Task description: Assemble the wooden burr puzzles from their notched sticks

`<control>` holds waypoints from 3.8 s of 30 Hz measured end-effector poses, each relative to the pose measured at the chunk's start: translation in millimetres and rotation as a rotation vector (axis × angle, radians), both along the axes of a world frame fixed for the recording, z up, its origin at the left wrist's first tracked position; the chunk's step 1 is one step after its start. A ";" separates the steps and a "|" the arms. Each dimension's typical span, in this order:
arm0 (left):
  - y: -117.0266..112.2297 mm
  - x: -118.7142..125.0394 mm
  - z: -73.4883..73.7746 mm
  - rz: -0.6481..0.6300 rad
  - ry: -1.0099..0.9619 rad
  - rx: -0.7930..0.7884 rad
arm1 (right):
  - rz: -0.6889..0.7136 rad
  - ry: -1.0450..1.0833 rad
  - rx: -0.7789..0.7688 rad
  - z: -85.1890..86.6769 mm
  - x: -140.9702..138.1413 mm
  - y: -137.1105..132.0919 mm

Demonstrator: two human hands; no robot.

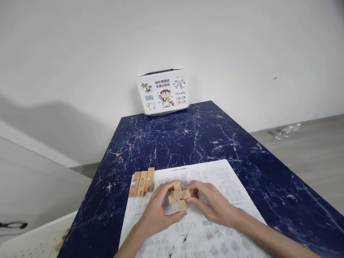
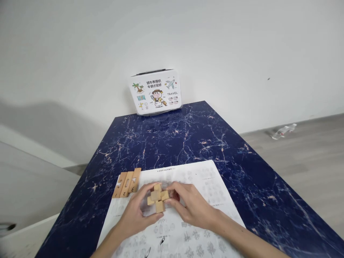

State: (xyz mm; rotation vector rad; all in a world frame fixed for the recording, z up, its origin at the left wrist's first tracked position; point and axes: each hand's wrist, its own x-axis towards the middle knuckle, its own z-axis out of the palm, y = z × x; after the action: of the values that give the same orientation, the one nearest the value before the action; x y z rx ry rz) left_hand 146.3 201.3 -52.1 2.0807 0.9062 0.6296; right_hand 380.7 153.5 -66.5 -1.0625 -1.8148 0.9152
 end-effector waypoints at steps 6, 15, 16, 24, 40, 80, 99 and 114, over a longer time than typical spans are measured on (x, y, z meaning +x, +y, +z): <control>0.2 4.4 3.4 0.044 -0.044 -0.016 | -0.006 -0.051 0.080 2.8 2.4 3.7; -0.4 7.1 8.2 0.020 -0.031 0.124 | -0.016 -0.204 0.240 0.5 1.1 3.4; -0.5 6.9 8.6 0.018 -0.026 0.133 | -0.018 -0.212 0.249 0.2 1.1 3.5; -1.5 4.4 -0.8 -0.016 -0.013 0.138 | -0.068 -0.199 0.310 4.9 0.1 2.6; 1.0 2.3 2.7 0.067 -0.105 -0.211 | -0.112 0.089 0.042 3.6 1.3 3.8; -3.4 7.0 0.9 0.038 -0.002 0.154 | -0.050 -0.087 0.093 -2.1 0.4 3.0; -3.6 6.2 1.3 0.030 0.015 0.229 | 0.007 0.030 -0.021 7.0 -0.8 0.1; -3.0 4.3 3.3 0.007 0.011 0.250 | 0.041 0.022 0.000 -0.6 1.8 -3.8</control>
State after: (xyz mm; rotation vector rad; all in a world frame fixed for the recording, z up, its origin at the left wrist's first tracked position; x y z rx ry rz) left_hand 150.6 198.2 -48.8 2.3042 0.8776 0.7691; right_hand 382.5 149.7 -67.1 -1.0143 -1.8251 0.9474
